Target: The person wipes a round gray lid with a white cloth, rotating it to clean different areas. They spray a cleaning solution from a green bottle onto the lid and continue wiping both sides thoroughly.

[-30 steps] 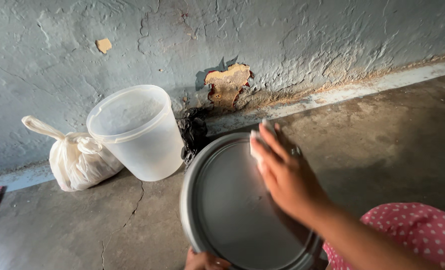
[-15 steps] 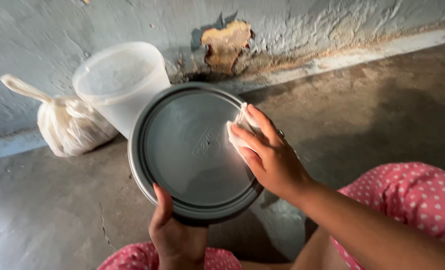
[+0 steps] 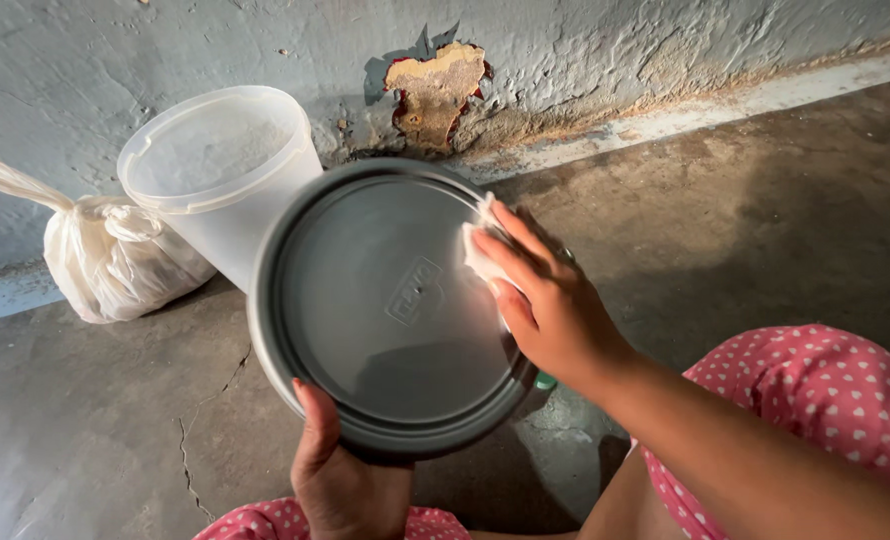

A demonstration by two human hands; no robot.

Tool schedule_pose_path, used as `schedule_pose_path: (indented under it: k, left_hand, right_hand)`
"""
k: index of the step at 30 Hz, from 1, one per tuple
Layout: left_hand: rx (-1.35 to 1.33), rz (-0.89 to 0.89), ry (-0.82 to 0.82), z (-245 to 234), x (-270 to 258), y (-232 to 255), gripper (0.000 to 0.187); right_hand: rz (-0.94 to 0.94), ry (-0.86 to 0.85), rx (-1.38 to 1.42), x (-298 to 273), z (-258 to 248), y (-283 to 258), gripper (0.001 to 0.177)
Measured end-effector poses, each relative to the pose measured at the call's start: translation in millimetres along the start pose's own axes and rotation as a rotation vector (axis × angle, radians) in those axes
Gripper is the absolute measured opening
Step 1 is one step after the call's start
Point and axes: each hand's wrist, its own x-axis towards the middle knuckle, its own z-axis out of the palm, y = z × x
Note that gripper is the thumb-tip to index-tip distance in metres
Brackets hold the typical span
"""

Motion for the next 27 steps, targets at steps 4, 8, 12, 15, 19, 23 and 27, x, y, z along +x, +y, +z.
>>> schedule_pose_path:
  k: [4, 8, 12, 15, 19, 23, 27]
  left_hand:
    - [0.002, 0.019, -0.003, -9.4, 4.8, -4.9, 0.072]
    - [-0.080, -0.029, -0.073, -26.7, 9.0, -9.0, 0.086]
    - [0.098, -0.049, 0.041, -12.7, 8.0, -5.6, 0.093]
    - [0.177, -0.039, 0.118, 2.1, 3.7, -9.7, 0.095]
    - [0.176, -0.096, 0.099, 7.4, 1.5, -15.7, 0.098]
    - [0.144, -0.092, 0.198, 7.4, 3.0, -18.3, 0.096]
    - [0.071, -0.076, 0.317, -6.4, 3.3, -11.6, 0.087]
  right_hand:
    - [-0.169, -0.064, 0.023, -26.7, 9.8, -32.8, 0.041]
    - [-0.409, -0.251, 0.050, -40.3, 17.0, -76.3, 0.028]
    - [-0.392, -0.094, -0.131, -11.6, 6.4, -46.7, 0.035]
    - [-0.297, 0.167, -0.217, 8.6, -1.3, -8.9, 0.045]
    - [0.200, 0.041, 0.071, 1.8, -20.5, 31.0, 0.053]
    - [0.286, 0.059, 0.366, -2.3, -18.1, 42.9, 0.056]
    - [0.440, 0.095, 0.578, -1.8, -12.3, 37.7, 0.055]
